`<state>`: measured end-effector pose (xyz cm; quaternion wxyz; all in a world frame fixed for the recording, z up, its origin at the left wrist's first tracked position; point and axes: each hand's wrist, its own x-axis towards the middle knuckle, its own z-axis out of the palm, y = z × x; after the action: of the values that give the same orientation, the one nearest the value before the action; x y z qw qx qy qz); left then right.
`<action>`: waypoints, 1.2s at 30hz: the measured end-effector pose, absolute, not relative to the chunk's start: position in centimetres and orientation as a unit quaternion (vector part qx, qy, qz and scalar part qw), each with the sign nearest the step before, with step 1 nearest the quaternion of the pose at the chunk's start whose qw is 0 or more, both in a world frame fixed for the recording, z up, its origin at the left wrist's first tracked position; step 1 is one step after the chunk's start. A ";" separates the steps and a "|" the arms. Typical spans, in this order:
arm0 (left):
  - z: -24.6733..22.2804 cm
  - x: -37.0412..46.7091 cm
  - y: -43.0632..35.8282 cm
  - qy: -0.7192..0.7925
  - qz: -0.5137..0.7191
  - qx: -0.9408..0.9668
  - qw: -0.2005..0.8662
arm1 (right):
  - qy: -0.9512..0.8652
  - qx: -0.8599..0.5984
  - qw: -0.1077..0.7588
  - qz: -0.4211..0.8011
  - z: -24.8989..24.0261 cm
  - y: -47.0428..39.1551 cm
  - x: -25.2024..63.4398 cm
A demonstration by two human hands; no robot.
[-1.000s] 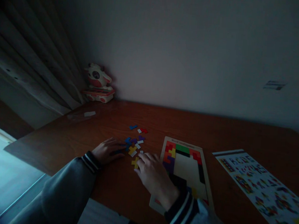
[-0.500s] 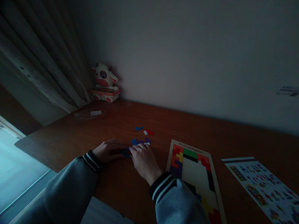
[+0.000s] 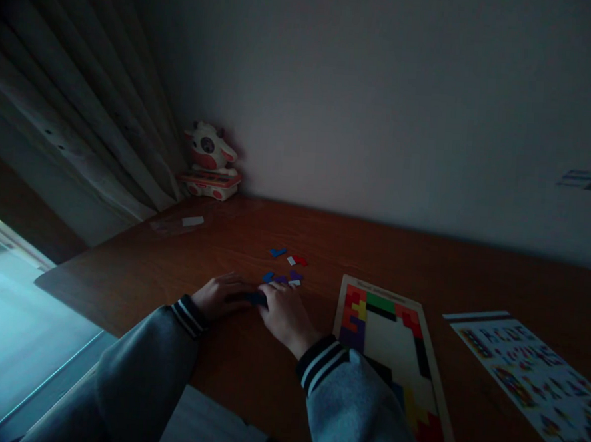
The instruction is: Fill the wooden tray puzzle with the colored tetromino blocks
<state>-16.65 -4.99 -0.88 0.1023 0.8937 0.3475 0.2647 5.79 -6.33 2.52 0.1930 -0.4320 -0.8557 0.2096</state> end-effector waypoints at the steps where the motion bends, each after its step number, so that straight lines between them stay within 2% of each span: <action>1: -0.8 -16.7 -5.0 0.351 0.266 0.890 0.113 | -0.854 -0.434 0.191 0.215 2.6 -6.3 5.7; 7: -0.2 -16.5 -5.4 0.385 0.270 0.855 0.217 | -0.844 -0.446 0.178 0.239 3.0 -6.7 5.5; 12: 0.2 -16.8 -5.3 0.405 0.299 0.827 0.249 | -0.847 -0.457 0.157 0.220 3.7 -7.3 5.8; 17: -0.2 -17.2 -5.0 0.457 0.367 0.770 0.253 | -0.833 -0.498 0.143 0.193 4.0 -8.3 6.7; 25: -0.3 -15.1 -4.5 0.542 0.475 0.670 0.179 | -0.836 -0.495 0.142 0.191 3.7 -8.5 7.1; 36: -0.9 -12.7 -4.4 0.524 0.420 0.716 0.187 | -0.834 -0.498 0.140 0.191 3.7 -9.6 6.9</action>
<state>-12.69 -4.40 -0.89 0.1868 0.7165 0.5245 0.4204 6.90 -9.62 3.74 0.1396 -0.4984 -0.8339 0.1914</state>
